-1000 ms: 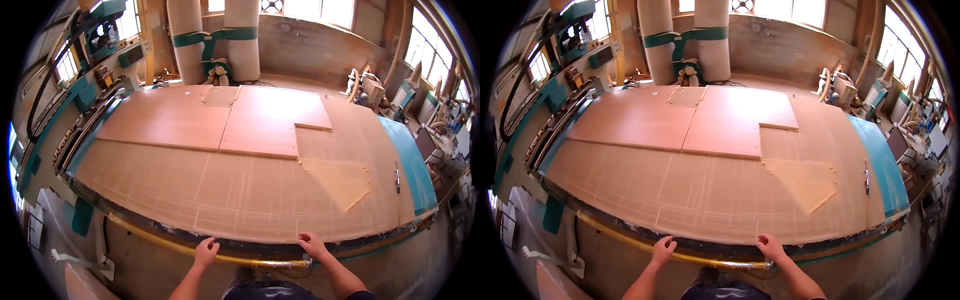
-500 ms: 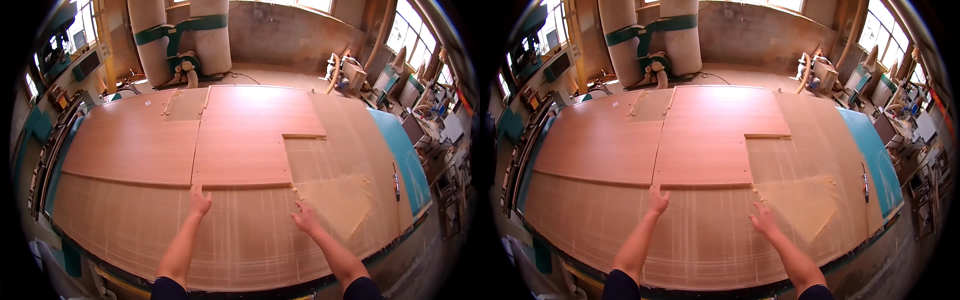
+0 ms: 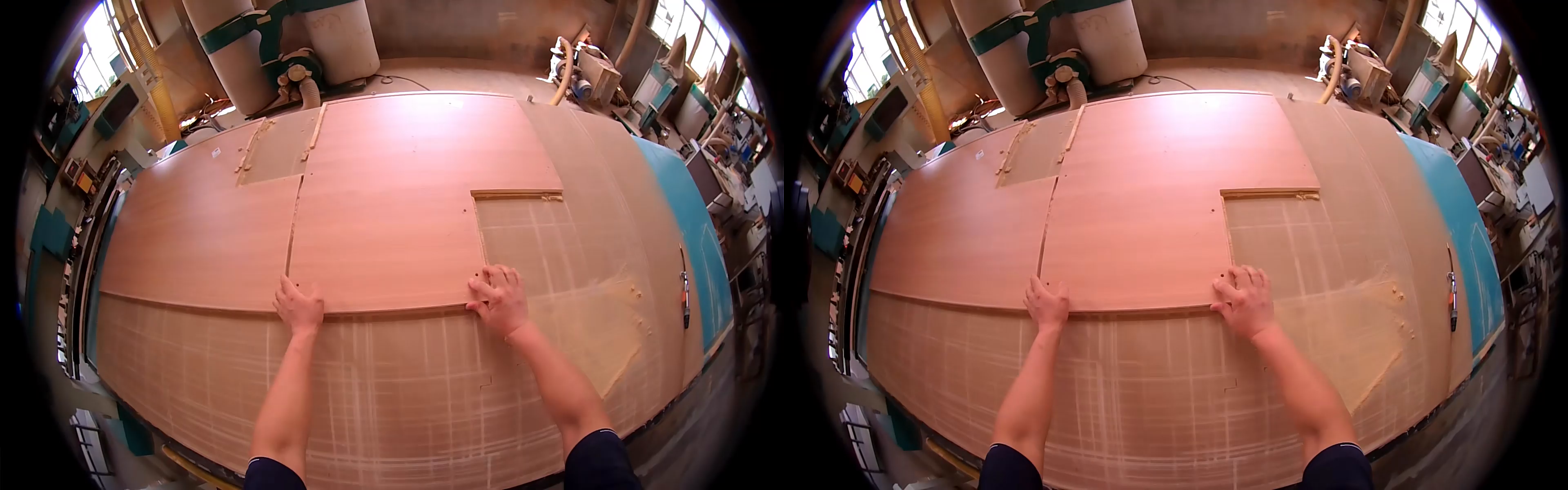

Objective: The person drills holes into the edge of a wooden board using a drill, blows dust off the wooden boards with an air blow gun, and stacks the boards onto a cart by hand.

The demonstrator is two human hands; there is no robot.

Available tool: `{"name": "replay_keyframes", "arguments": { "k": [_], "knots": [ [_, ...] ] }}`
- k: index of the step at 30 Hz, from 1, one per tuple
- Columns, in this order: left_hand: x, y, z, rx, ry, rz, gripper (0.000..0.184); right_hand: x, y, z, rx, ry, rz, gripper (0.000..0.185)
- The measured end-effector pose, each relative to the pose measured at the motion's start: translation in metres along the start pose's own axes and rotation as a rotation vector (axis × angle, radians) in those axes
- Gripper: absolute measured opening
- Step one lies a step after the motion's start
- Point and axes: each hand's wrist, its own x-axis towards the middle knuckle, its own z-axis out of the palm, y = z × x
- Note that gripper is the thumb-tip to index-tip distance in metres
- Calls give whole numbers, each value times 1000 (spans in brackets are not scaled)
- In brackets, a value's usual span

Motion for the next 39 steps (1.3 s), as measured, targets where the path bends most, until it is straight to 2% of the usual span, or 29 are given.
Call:
{"name": "replay_keyframes", "arguments": {
  "k": [2, 4, 5, 7, 10, 12, 13, 15, 19, 21, 23, 25, 28, 34, 37, 39],
  "knots": [
    [-3, 4, 3, -41, -4, -44, 75, -2, 14, -7, -46, 22, 38, 44],
    [-18, 22, 10, -79, -71, -93, 75, -5, 35, -12, 22, -63, 218, 44],
    [-23, 30, 11, -78, -99, -72, 75, -5, 47, -15, 49, -103, 307, 44],
    [-36, 47, 10, -84, -161, -34, 76, 0, 62, -21, 68, -119, 331, 46],
    [-44, 62, -3, -133, -148, -80, 71, 2, 65, -16, 122, -136, 439, 48],
    [-38, 61, -4, -256, -200, -140, 59, 1, 52, -5, 140, -60, 546, 49],
    [-37, 59, -3, -316, -228, -174, 54, 2, 50, -7, 144, -103, 580, 49],
    [-43, 55, -2, -361, -244, -222, 51, 8, 50, -15, 150, -188, 643, 49],
    [-87, 44, -11, -450, -292, -269, 47, -30, 77, -16, 261, -144, 678, 49],
    [-127, 36, -25, -500, -274, -268, 45, -65, 74, -31, 290, -140, 723, 49],
    [-172, 21, -46, -634, -354, -293, 45, -106, 61, -60, 260, -182, 747, 50],
    [-225, -19, -45, -690, -317, -338, 50, -149, 48, -85, 259, -186, 744, 52],
    [-300, -6, -138, -750, -492, -409, 58, -241, 18, -121, 266, -190, 741, 54],
    [-428, -107, -192, -520, -567, -381, 63, -400, -61, -185, 227, -236, 762, 60],
    [-473, -136, -216, -631, -529, -415, 67, -457, -90, -209, 282, -273, 805, 62],
    [-500, -171, -219, -537, -475, -403, 67, -486, -104, -221, 360, -326, 802, 62]
  ]
}}
